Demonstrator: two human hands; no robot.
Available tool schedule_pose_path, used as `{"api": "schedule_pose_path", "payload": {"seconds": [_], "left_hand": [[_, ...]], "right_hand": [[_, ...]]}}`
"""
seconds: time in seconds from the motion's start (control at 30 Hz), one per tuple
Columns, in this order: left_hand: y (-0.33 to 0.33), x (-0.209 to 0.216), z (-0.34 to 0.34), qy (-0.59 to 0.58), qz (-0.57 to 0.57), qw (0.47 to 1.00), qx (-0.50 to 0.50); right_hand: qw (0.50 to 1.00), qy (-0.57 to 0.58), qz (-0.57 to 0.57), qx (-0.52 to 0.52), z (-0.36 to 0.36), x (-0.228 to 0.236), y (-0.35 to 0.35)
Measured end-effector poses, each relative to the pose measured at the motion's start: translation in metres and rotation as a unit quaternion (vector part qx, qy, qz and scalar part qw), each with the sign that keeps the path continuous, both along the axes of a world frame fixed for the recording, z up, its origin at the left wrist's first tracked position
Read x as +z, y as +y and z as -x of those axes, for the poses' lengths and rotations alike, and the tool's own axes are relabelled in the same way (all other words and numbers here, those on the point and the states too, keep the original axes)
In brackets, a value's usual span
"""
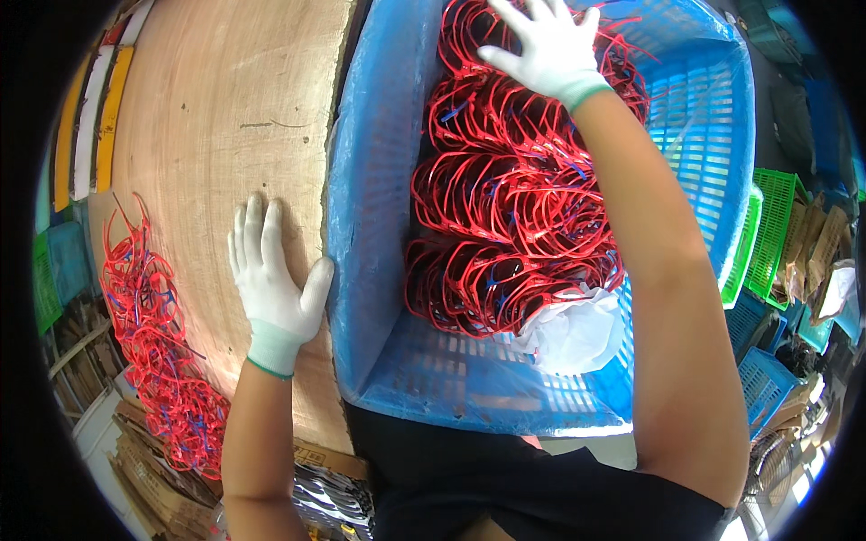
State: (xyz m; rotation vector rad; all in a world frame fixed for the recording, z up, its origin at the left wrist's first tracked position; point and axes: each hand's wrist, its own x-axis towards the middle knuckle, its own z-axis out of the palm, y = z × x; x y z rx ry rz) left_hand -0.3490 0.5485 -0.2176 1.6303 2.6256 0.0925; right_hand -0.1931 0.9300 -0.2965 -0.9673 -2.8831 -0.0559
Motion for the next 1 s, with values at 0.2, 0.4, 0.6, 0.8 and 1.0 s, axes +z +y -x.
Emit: {"api": "schedule_pose_path", "payload": {"seconds": [0.2, 0.4, 0.6, 0.8, 1.0], "left_hand": [[0.0, -0.002, 0.001, -0.004, -0.014, 1.0, 0.007], [0.001, -0.001, 0.002, -0.007, -0.017, 1.0, 0.009], [0.0, 0.001, 0.001, -0.011, -0.014, 1.0, 0.018], [-0.002, 0.0, 0.003, -0.021, -0.037, 0.999, 0.016], [0.001, 0.0, 0.007, -0.025, -0.046, 0.998, 0.024]], "right_hand": [[0.981, -0.131, 0.113, -0.088, 0.049, 0.01, 0.0], [0.95, -0.214, 0.166, -0.158, 0.095, 0.021, 0.007], [0.927, -0.302, 0.181, -0.126, 0.108, -0.002, 0.026], [0.96, -0.221, 0.078, -0.156, 0.113, -0.009, -0.008], [0.976, -0.208, 0.056, -0.017, 0.097, -0.022, 0.014]]}}
